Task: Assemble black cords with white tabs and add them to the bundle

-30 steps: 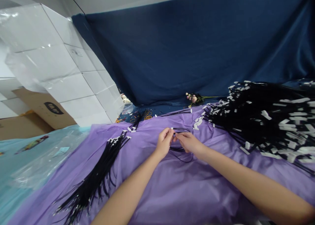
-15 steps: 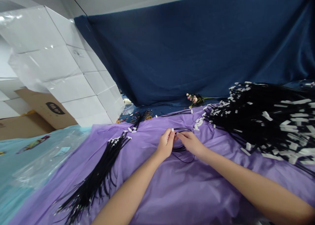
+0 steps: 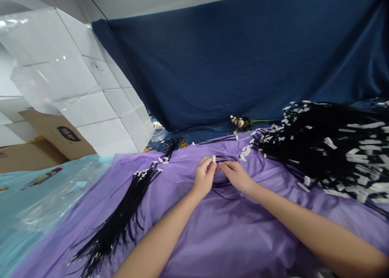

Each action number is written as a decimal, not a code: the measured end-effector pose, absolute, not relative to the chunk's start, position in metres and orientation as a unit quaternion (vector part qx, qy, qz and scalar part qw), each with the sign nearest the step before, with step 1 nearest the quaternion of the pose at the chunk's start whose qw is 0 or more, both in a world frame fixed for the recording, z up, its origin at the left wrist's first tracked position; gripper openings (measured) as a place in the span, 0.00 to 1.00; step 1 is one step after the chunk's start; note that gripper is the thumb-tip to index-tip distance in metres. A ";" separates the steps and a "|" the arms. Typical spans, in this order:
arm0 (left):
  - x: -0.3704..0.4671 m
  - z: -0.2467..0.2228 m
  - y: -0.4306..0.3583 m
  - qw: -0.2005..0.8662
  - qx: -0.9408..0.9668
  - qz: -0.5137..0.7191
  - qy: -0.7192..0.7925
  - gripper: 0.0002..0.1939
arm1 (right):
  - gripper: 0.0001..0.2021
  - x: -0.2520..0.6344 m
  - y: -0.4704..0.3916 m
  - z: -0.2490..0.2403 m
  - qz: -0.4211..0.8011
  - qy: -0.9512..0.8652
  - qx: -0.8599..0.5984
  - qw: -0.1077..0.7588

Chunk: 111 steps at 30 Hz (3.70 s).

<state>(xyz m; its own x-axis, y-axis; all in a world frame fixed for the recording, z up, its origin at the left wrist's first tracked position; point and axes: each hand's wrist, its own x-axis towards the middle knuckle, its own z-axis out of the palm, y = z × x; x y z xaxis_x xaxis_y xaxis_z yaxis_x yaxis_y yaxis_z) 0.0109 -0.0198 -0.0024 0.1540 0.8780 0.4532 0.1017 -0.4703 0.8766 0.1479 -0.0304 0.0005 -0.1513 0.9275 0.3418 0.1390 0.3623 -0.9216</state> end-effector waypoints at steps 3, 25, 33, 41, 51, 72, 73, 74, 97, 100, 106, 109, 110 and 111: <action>0.011 -0.002 -0.019 0.345 0.682 0.538 0.355 0.15 | 0.16 0.148 -0.029 -0.001 0.389 -0.655 -0.411 0.501; 0.012 -0.006 -0.022 0.411 0.609 0.581 0.350 0.15 | 0.16 0.150 -0.029 -0.003 0.378 -0.657 -0.442 0.479; 0.013 -0.005 -0.020 0.457 0.573 0.591 0.337 0.13 | 0.15 0.152 -0.029 -0.003 0.345 -0.683 -0.435 0.475; 0.014 -0.001 -0.024 0.505 0.524 0.585 0.357 0.13 | 0.14 0.153 -0.032 0.004 0.338 -0.707 -0.406 0.470; 0.015 -0.001 -0.025 0.534 0.496 0.575 0.371 0.14 | 0.13 0.156 -0.030 0.005 0.359 -0.714 -0.386 0.461; 0.017 0.000 -0.027 0.573 0.481 0.559 0.356 0.15 | 0.14 0.150 -0.030 0.000 0.366 -0.714 -0.370 0.468; 0.017 0.000 -0.026 0.572 0.483 0.557 0.359 0.15 | 0.14 0.150 -0.029 -0.002 0.370 -0.715 -0.368 0.465; 0.016 -0.001 -0.025 0.571 0.483 0.556 0.363 0.15 | 0.14 0.149 -0.028 -0.002 0.374 -0.718 -0.364 0.461; -0.024 0.016 0.008 0.700 0.194 0.620 0.295 0.15 | 0.31 0.149 -0.021 -0.012 0.530 -0.546 -0.408 0.505; -0.029 0.021 0.008 0.693 0.191 0.634 0.285 0.13 | 0.18 0.144 -0.034 0.000 0.628 -0.522 -0.324 0.478; -0.046 0.026 0.016 0.664 0.199 0.659 0.290 0.14 | 0.16 0.146 -0.052 0.013 0.735 -0.461 -0.201 0.456; -0.054 0.027 0.022 0.652 0.206 0.665 0.300 0.17 | 0.16 0.148 -0.051 0.012 0.778 -0.436 -0.224 0.392; -0.057 0.027 0.024 0.647 0.209 0.666 0.306 0.18 | 0.16 0.149 -0.050 0.011 0.782 -0.436 -0.241 0.374; -0.060 0.027 0.027 0.640 0.214 0.668 0.312 0.19 | 0.16 0.149 -0.049 0.010 0.783 -0.437 -0.259 0.358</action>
